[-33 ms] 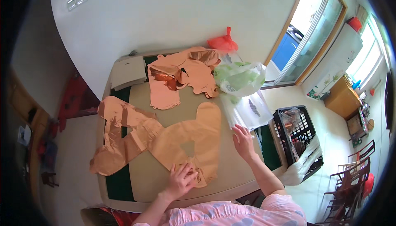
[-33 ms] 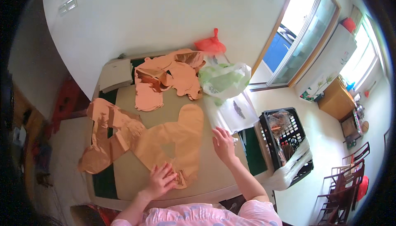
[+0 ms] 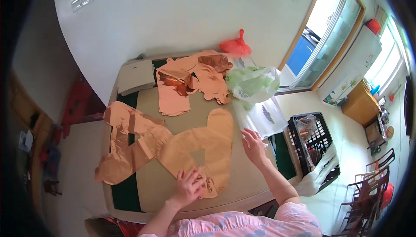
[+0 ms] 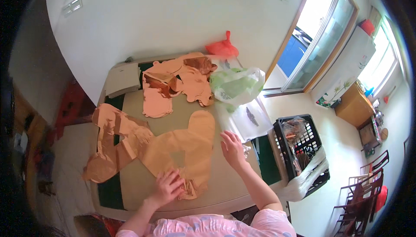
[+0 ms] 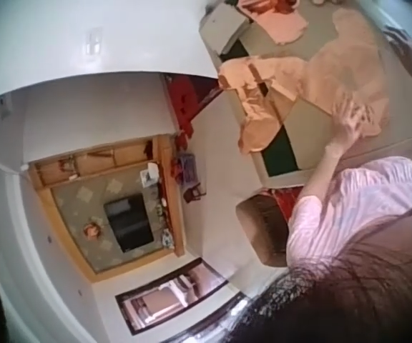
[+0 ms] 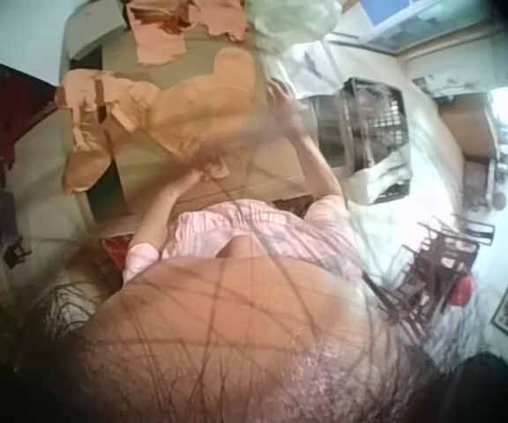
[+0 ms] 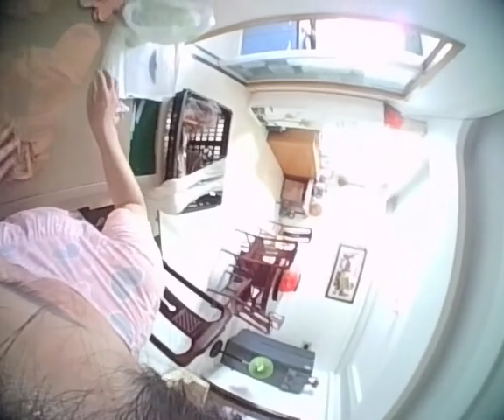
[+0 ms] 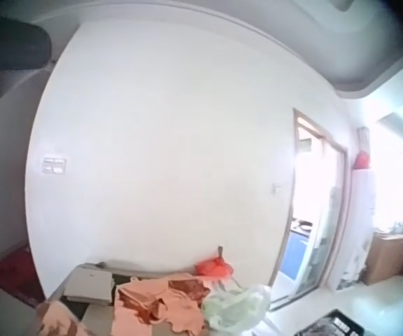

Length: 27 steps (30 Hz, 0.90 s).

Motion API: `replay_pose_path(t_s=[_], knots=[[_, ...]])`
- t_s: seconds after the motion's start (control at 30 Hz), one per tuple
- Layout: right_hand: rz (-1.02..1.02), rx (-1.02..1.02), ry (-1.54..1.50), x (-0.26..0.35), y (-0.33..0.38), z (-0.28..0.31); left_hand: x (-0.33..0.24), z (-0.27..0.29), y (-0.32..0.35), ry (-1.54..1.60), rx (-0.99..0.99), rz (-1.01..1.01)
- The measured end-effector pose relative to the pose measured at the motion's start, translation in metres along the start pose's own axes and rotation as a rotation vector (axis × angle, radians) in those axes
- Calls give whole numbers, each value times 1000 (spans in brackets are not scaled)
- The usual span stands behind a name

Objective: Folding foil balloons and placing them into plastic packaging sleeves with cardboard inserts.

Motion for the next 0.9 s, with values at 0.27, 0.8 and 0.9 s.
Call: replay_pose_path(t_s=[0.27,0.8,0.9], knots=[[223,25,-49,0,-160,-116,74,66,-105,-282,-132,30],[275,73,390,-28,-270,-192,234,47,-191,-574,-339,55],[296,-91,414,-37,-286,-185,262,76,-248,-523,-378,59]])
Point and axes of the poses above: each hand's wrist, its own y-axis away from the middle knuckle, its own z-axis out of the back of the hand, x = y × z, the point moved 1 cm from there along -y, towards the middle knuckle, and after that the axes turned 7 degrees about -z, right-handed, at the moved point
